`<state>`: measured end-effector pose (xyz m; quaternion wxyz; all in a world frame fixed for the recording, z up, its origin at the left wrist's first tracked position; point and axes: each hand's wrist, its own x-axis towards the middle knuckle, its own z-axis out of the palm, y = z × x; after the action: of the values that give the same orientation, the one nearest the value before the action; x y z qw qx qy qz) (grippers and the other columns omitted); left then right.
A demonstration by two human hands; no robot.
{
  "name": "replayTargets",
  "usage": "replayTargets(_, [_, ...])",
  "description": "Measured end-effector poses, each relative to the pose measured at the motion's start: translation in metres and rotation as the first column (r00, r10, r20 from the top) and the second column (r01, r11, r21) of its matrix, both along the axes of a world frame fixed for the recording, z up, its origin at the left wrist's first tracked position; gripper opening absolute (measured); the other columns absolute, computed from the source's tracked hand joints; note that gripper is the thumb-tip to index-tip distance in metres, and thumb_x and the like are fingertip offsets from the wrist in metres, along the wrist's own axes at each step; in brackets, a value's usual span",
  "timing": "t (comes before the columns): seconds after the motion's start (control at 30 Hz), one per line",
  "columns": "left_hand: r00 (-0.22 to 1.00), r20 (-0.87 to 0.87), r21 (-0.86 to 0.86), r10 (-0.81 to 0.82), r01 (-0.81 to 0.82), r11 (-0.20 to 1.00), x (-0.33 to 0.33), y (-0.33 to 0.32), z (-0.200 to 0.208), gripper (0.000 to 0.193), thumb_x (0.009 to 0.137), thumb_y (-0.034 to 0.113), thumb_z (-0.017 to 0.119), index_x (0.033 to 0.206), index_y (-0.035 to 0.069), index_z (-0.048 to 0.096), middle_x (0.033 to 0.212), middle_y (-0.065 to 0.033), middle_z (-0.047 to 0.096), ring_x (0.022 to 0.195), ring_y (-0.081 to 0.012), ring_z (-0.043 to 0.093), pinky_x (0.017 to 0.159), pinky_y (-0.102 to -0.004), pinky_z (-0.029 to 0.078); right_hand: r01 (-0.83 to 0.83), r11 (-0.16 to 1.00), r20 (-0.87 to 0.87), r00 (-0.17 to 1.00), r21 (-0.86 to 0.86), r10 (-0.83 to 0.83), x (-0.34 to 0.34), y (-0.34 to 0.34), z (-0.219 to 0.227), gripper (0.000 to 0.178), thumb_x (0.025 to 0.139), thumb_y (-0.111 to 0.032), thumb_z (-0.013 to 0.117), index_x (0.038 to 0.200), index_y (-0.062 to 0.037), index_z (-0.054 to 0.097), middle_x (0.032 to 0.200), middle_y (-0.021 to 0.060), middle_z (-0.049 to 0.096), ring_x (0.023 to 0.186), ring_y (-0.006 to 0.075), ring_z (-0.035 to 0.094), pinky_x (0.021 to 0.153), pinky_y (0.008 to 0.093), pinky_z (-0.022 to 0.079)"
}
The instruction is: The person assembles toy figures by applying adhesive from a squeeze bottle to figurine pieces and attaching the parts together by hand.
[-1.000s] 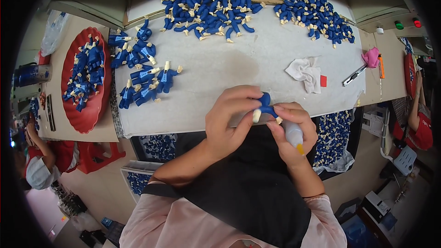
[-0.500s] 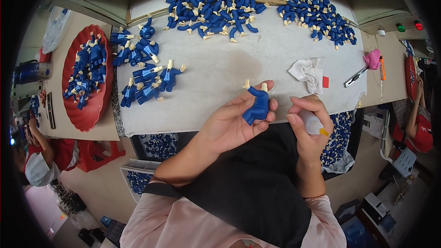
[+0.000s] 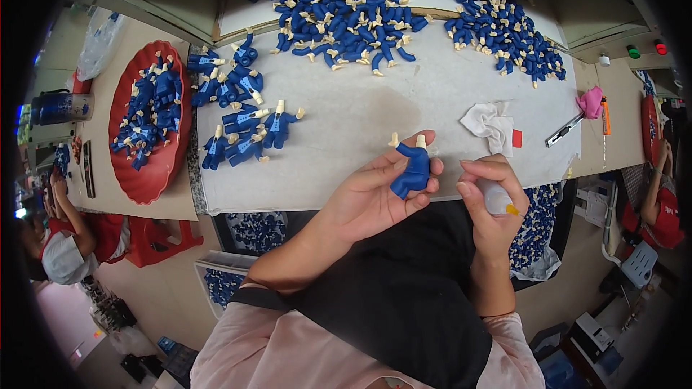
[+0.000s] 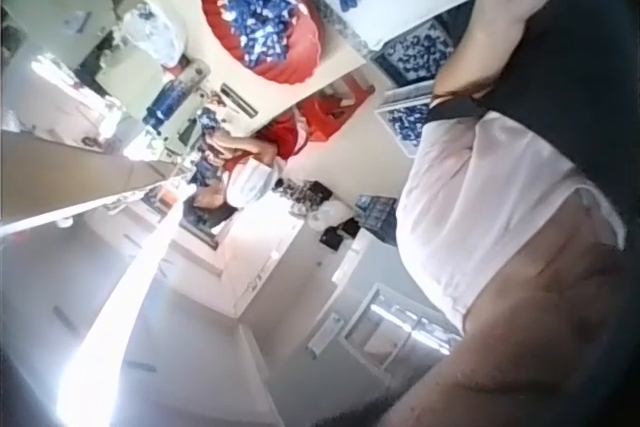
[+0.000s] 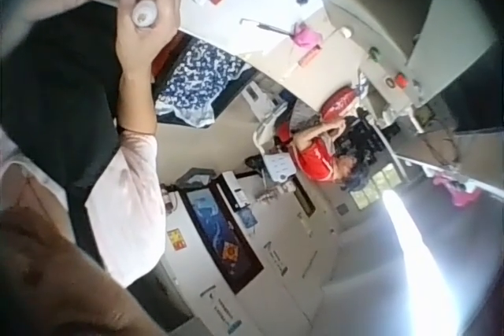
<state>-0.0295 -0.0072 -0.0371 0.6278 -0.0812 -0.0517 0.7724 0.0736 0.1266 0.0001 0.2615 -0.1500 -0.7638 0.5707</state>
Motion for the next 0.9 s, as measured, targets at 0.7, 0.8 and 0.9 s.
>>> replayTargets(0.7, [0.231, -0.969, -0.117, 0.082, -0.730, 0.673, 0.007, -0.004, 0.012, 0.026, 0.076, -0.004, 0.053, 0.102, -0.002, 0.051, 0.101, -0.0131, 0.052, 0.096, -0.0218, 0.052, 0.084, -0.0307, 0.042, -0.058, 0.982, 0.005, 0.998, 0.178, 0.058, -0.017, -0.019, 0.015, 0.031, 0.059, -0.003, 0.072, 0.086, -0.0018, 0.058, 0.071, 0.0090, 0.057, 0.061, 0.0200, 0.055, 0.052, 0.0252, 0.042])
replayTargets(0.8, [-0.126, -0.992, 0.116, 0.021, -0.823, 0.556, 0.007, -0.005, 0.010, 0.024, 0.071, -0.010, 0.055, 0.094, -0.002, 0.056, 0.096, -0.0132, 0.055, 0.092, -0.0215, 0.055, 0.080, -0.0283, 0.043, -0.029, 0.957, -0.021, 0.999, 0.288, 0.037, -0.017, -0.019, 0.014, 0.029, 0.059, 0.002, 0.069, 0.085, -0.0020, 0.058, 0.069, 0.0091, 0.057, 0.060, 0.0212, 0.055, 0.052, 0.0254, 0.043])
replayTargets(0.9, [-0.255, -0.966, 0.192, -0.047, -0.825, 0.532, 0.008, -0.006, 0.012, 0.024, 0.068, -0.011, 0.057, 0.090, -0.002, 0.057, 0.093, -0.0150, 0.057, 0.087, -0.0242, 0.057, 0.076, -0.0283, 0.046, -0.028, 0.959, -0.038, 0.998, 0.282, 0.041, -0.017, -0.020, 0.013, 0.027, 0.060, 0.006, 0.066, 0.084, -0.0014, 0.058, 0.069, 0.0097, 0.057, 0.060, 0.0212, 0.056, 0.051, 0.0256, 0.043])
